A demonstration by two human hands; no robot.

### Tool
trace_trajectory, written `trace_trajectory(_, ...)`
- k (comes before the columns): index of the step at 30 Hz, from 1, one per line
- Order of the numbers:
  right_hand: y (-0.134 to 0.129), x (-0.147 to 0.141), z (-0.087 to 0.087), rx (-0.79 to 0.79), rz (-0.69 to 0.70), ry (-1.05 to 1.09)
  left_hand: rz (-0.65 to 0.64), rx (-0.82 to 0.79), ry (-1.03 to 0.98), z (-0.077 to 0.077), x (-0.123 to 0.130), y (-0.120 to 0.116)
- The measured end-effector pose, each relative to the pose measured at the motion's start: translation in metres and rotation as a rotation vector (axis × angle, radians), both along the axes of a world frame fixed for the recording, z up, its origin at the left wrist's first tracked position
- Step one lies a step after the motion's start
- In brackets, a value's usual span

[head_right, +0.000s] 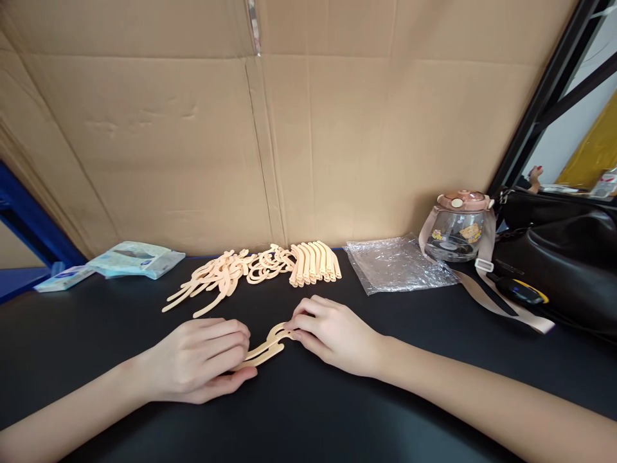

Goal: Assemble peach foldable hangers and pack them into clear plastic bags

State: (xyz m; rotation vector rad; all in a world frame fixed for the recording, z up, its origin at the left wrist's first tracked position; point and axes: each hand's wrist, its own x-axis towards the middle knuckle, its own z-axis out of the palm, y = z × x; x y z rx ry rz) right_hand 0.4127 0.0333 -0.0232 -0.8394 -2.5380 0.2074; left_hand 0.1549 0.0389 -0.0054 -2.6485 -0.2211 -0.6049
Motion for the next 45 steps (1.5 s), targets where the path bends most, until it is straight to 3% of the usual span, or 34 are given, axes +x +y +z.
trace_trajectory(7, 0.001, 0.0, -0.002, 0.028, 0.004, -0.012, 0.142, -0.282, -0.051, -0.001, -0.001, 0.005)
trace_trajectory(14, 0.002, -0.003, -0.003, 0.043, -0.016, -0.008, 0.578, -0.282, -0.148, -0.009, -0.003, 0.036)
trace_trajectory(17, 0.002, -0.004, -0.003, 0.046, -0.02, -0.01, 0.671, -0.317, -0.141, -0.012, 0.001, 0.049)
trace_trajectory(45, 0.002, -0.001, -0.005, 0.063, -0.022, -0.014, 0.606, -0.393, -0.046, -0.01, 0.002, 0.053)
